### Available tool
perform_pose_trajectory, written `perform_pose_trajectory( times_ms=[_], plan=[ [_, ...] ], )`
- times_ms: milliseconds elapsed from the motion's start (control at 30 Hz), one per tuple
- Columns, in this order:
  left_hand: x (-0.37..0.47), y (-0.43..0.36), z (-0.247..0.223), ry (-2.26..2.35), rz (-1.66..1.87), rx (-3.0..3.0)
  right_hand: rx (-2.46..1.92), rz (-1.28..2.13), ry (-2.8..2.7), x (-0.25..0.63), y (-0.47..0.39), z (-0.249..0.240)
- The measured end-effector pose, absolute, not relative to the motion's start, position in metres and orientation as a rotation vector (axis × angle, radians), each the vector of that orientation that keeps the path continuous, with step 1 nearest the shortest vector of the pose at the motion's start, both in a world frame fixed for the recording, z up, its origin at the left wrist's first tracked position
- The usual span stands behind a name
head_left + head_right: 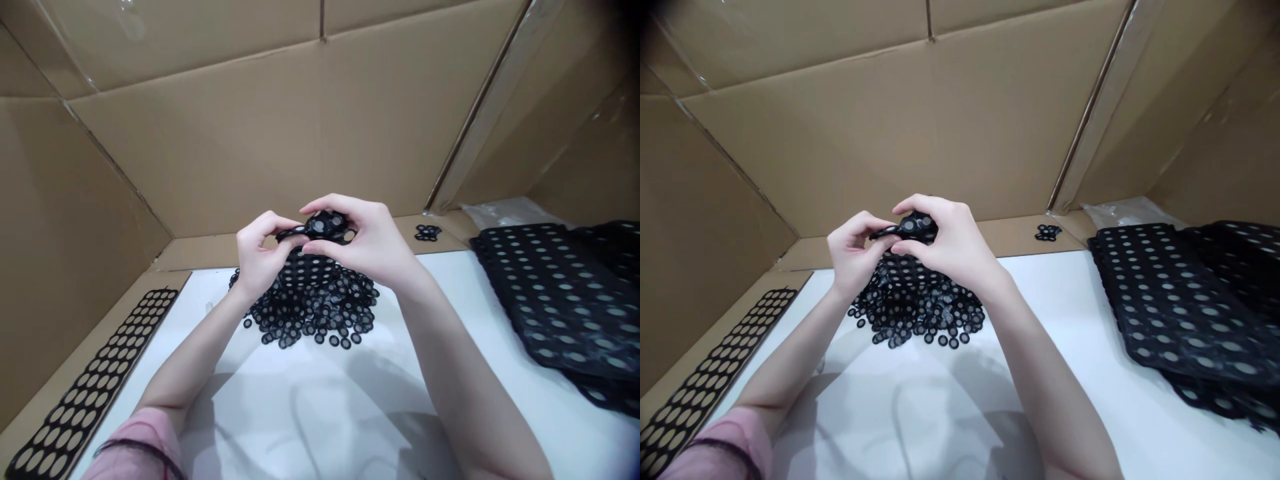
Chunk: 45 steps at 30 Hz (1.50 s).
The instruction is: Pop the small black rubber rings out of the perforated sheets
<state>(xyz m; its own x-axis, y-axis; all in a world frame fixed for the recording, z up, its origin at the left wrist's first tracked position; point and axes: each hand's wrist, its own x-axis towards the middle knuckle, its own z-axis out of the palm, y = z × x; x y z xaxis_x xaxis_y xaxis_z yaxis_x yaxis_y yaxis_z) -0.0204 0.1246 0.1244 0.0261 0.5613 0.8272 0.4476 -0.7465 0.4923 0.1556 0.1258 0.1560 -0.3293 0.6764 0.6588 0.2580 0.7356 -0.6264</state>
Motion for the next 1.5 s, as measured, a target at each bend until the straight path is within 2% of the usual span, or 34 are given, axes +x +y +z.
perform_pose_trajectory(
  times_ms=[267,700,1300,1500],
  plan=[
    [-0.027,0.1234,0.1312,0.919,1.547,2.208,-0.74,0.499,-1.89,0.1625,0.1273,0.1597],
    [-0.0266,0.1249,0.1257,0.984,1.651,2.004,-0.685,0.511,-1.999,0.1597,0.1235,0.1606],
    [-0.0252,0.119,0.1323,1.221,1.871,2.578,-0.729,0.464,-1.92,0.1609,0.1261,0.1583],
    [-0.0262,0.1213,0.1296,1.116,1.839,2.308,-0.729,0.446,-2.012,0.1587,0.1234,0.1584]
  ],
)
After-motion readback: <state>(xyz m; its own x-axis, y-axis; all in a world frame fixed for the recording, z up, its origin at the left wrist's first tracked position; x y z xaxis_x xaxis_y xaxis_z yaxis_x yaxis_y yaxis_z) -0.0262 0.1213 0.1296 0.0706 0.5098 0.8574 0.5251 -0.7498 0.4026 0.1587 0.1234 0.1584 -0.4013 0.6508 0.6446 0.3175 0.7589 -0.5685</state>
